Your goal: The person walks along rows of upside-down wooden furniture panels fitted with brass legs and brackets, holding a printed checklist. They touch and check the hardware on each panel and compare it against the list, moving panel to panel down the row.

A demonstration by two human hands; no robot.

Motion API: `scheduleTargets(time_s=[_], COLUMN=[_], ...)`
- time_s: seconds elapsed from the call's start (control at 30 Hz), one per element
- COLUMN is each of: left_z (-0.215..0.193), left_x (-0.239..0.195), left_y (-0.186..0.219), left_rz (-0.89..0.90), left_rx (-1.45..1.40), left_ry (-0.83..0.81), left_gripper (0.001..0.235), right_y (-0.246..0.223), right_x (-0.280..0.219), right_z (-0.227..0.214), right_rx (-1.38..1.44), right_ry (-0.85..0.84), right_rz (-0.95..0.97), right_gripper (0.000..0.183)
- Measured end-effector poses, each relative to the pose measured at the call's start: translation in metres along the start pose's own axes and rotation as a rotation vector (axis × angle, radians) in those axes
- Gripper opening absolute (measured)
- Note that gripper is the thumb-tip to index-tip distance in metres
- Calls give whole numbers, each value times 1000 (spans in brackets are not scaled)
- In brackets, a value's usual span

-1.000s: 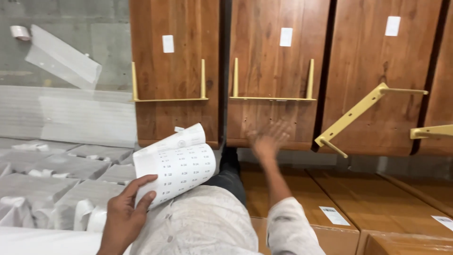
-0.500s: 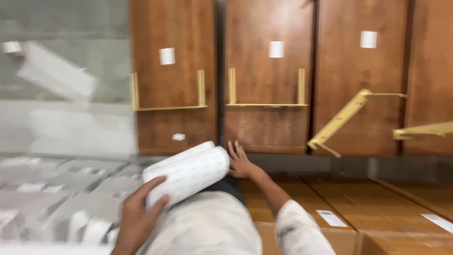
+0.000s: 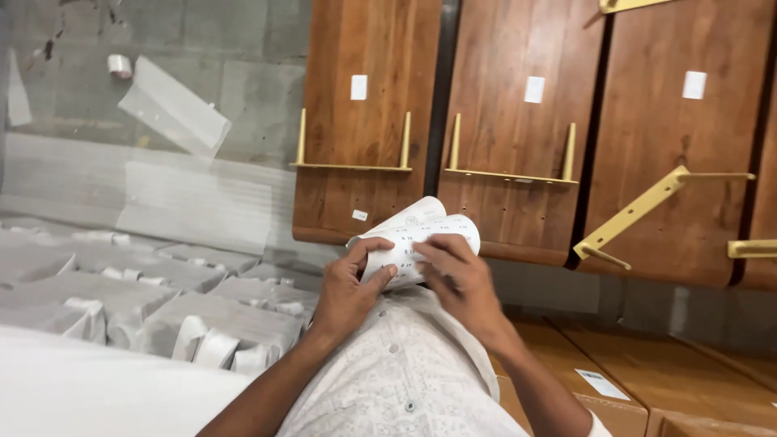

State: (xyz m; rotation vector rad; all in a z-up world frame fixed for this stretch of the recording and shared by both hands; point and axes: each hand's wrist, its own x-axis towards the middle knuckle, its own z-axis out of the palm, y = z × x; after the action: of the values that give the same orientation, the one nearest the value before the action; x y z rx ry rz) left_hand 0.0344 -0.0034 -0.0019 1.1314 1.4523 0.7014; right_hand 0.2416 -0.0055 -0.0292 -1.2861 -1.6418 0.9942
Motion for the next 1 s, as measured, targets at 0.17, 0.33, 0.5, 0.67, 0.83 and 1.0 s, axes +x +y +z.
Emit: scheduleTargets(time_s=[0.17,0.33,0.5,0.67,0.83,1.0], left_z=[1,3,6,9,14,16], left_x=[1,5,9,12,18,20], left_y=[19,7,7,14,8,7], left_rz=[-14,223,391,198,381,222], left_rx=[194,346,374,357,380,418], left_ry=[-85,-93,-83,-130,-119,-115], left_gripper=[52,58,63,59,60,63], right_y=[-6,0,-5,-4,10,14], right_x=[9,9,11,12,12,6], right_z=[18,15,12,13,14,10], right_rx=[-71,-32,-62,-56,-13,-3], right_ry=[-58,-37,-24,-4,33,11], right_rz=[-92,-173,-166,-160,-107,-139], right_gripper=[38,37,33,30,24,18])
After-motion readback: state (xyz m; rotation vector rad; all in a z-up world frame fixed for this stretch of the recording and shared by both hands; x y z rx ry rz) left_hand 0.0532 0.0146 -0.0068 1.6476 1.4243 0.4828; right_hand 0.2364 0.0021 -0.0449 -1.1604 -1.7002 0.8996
